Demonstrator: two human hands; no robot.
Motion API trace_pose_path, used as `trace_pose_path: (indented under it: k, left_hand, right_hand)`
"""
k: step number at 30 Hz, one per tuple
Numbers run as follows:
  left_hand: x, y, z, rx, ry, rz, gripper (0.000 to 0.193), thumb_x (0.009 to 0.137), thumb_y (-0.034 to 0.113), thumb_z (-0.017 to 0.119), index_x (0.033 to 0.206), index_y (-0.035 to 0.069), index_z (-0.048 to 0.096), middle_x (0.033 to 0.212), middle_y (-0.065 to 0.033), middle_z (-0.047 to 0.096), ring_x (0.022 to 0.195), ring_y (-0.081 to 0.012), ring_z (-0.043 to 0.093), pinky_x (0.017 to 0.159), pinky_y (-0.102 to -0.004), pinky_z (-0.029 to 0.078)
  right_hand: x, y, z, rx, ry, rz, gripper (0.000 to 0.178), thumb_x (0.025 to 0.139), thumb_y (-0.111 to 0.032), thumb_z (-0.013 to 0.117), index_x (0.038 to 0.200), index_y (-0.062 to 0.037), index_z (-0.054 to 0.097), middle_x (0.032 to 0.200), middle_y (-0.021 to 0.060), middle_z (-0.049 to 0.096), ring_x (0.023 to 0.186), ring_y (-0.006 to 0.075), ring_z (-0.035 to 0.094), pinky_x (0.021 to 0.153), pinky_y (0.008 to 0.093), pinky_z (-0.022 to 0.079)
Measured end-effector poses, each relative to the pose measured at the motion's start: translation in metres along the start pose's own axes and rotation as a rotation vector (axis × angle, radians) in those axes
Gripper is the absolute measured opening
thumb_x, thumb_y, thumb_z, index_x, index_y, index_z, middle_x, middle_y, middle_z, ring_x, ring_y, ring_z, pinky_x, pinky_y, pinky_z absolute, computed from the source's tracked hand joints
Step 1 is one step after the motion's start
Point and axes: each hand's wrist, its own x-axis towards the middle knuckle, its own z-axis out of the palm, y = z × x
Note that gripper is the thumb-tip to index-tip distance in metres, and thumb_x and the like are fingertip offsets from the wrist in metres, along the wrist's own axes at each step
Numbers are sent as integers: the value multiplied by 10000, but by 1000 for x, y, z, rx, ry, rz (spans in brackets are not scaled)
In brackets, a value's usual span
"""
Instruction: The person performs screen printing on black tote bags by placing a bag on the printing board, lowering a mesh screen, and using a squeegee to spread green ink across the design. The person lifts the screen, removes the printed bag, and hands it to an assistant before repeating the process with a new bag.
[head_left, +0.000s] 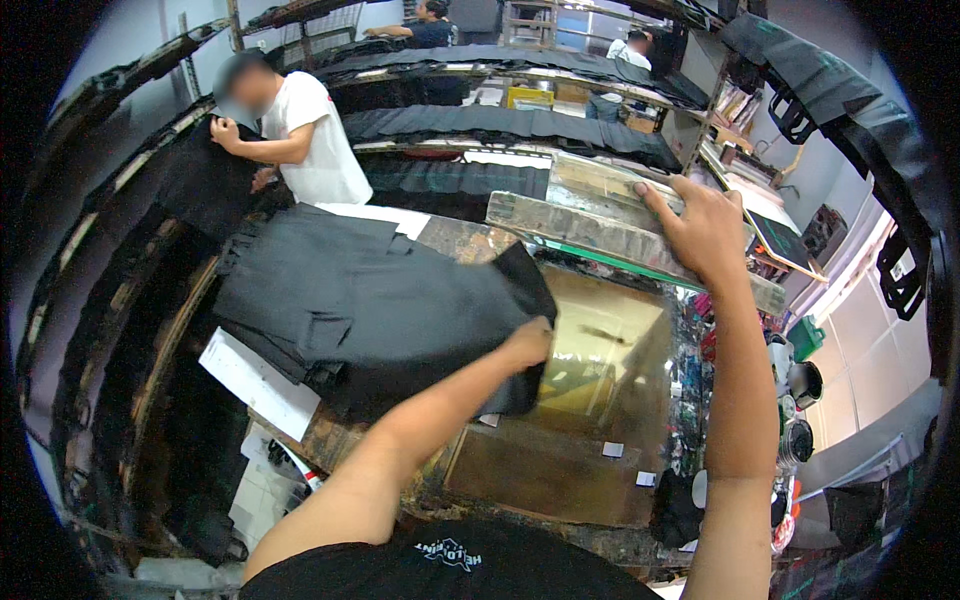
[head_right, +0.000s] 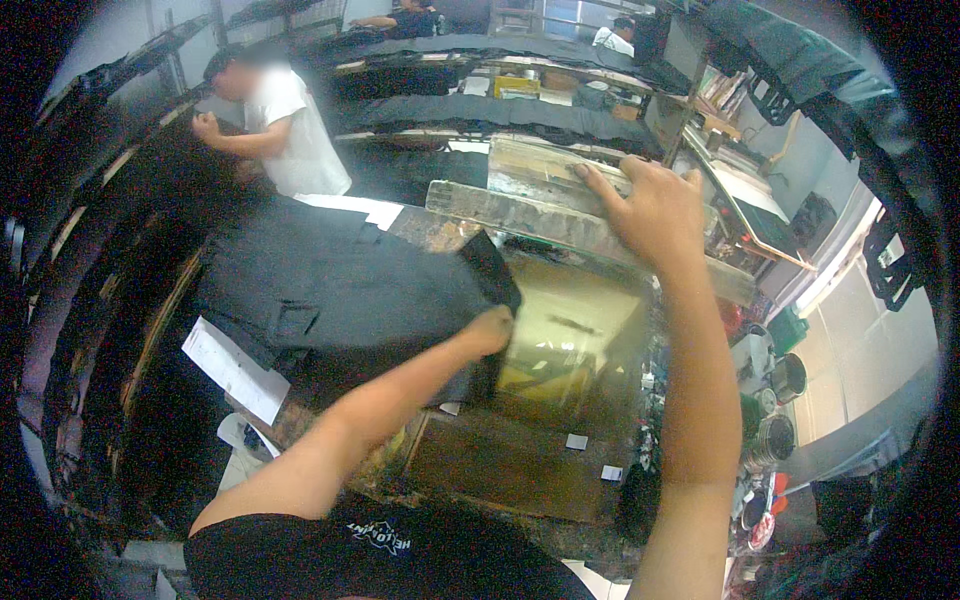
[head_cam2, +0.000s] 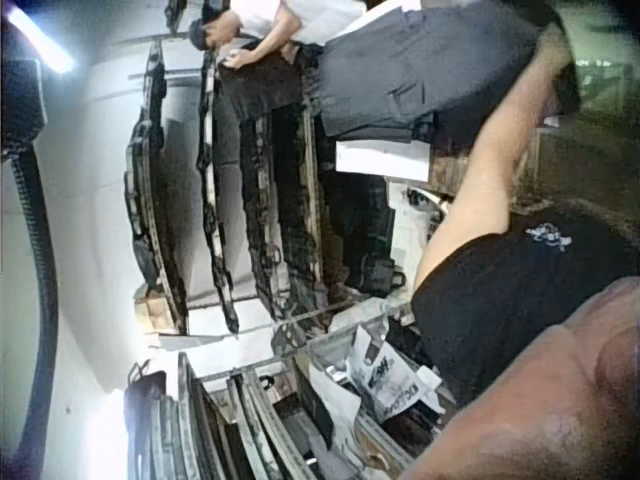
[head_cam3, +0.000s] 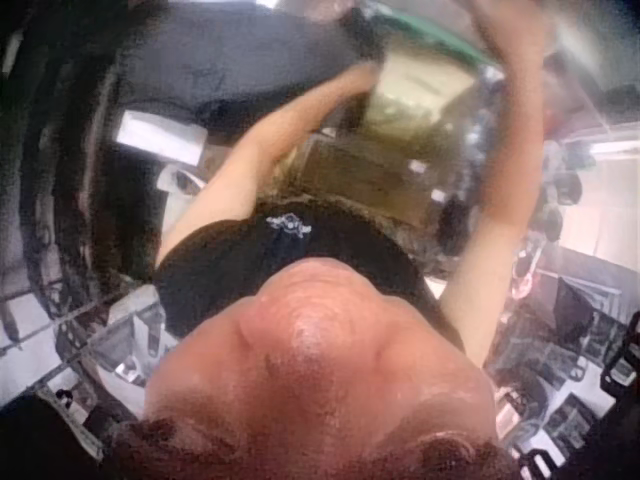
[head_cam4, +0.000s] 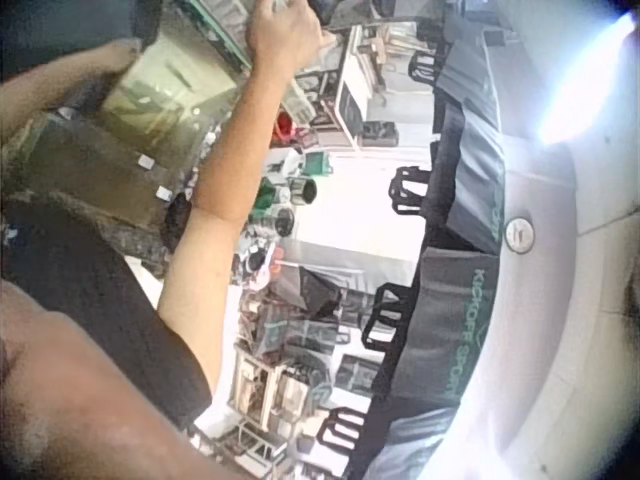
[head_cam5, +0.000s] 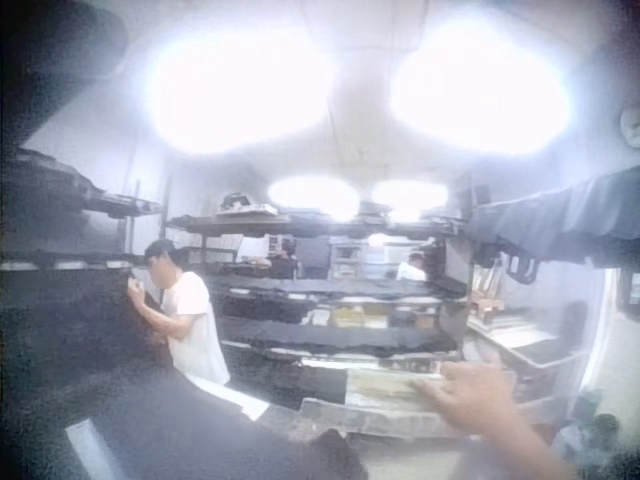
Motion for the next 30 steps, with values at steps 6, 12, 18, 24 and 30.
trace_pose_path:
  k: [6, 12, 18, 24, 30]
  left_hand:
    - [-21, 47, 105, 201, -200, 181, 448, 1076, 445, 504, 1328, 81, 573, 1468, -262, 560, 1435, -477, 456, 1156, -750, 257]
    - [-100, 3, 47, 808, 103, 227, 663, 1039, 610, 492, 1542, 181, 531, 1638, -277, 374, 1504, -576, 286, 1176, -791, 119]
    - [-84, -15, 60, 766, -73, 442, 767, 1006, 693, 485, 1645, 281, 385, 1731, -251, 179, 1550, -604, 120, 1180, -803, 50]
    - [-37, 0, 79, 780, -74, 600, 965, 859, 882, 499, 1610, 278, 462, 1710, -247, 256, 1557, -566, 169, 1207, -764, 42]
    - [-52, 9, 86, 797, -38, 517, 1009, 826, 907, 518, 1599, 260, 482, 1706, -236, 273, 1563, -548, 171, 1218, -749, 45]
  right_hand:
    - [-5, -1, 1, -7, -29, -10, 710, 995, -682, 515, 1159, -38, 765, 1008, 223, 765, 979, 386, 718, 995, 524, 419]
    - [-4, 12, 16, -50, 25, -73, 821, 975, -783, 423, 1004, -54, 798, 940, 209, 772, 909, 375, 740, 899, 590, 471]
    - [19, -8, -31, 16, -406, 49, 886, 1053, -754, 253, 1082, -4, 722, 960, 143, 746, 971, 244, 708, 1106, 572, 446]
    - [6, 8, -12, 117, -207, -62, 891, 1056, -743, 270, 1095, 21, 727, 1061, 189, 767, 1040, 295, 719, 1082, 542, 478]
    - [9, -8, -29, 172, -386, 123, 856, 1047, -732, 335, 1087, 24, 734, 1079, 213, 764, 1002, 327, 734, 1026, 545, 512]
